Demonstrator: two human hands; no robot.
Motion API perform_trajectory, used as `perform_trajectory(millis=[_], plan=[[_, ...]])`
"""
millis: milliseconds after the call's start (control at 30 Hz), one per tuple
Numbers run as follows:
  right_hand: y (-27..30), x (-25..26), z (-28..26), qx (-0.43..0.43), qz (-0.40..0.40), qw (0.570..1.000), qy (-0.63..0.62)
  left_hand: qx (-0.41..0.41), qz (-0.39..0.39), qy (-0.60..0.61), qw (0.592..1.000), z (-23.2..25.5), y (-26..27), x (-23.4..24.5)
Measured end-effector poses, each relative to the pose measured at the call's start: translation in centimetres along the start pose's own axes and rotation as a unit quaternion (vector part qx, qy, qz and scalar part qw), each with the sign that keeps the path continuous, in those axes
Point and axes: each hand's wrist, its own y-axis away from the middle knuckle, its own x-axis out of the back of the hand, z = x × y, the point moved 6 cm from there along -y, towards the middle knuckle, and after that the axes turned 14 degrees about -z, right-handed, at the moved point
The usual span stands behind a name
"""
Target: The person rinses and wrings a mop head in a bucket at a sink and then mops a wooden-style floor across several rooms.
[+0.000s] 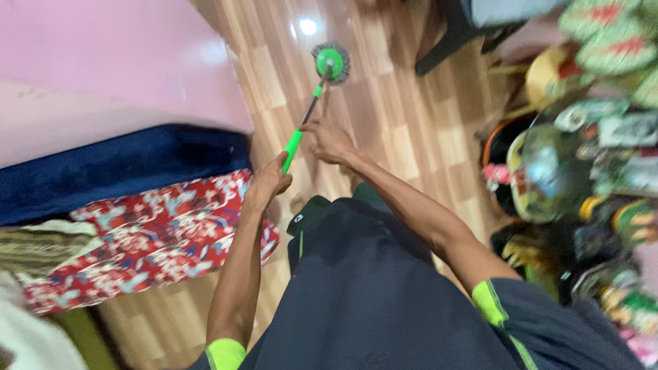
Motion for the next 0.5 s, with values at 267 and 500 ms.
perform_trajectory(millis=[267, 500], plan=[[1.8, -14.7, -11.0, 0.104, 0.057, 0.993, 0.019, 0.038, -0.058, -0.132, 0.989, -0.7, 14.8, 4.1], [4.4, -12.1, -5.8, -0.025, 0.006, 1.0, 0.016, -0.03, -0.051, 0.102, 0.993, 0.0, 9.3, 0.0]])
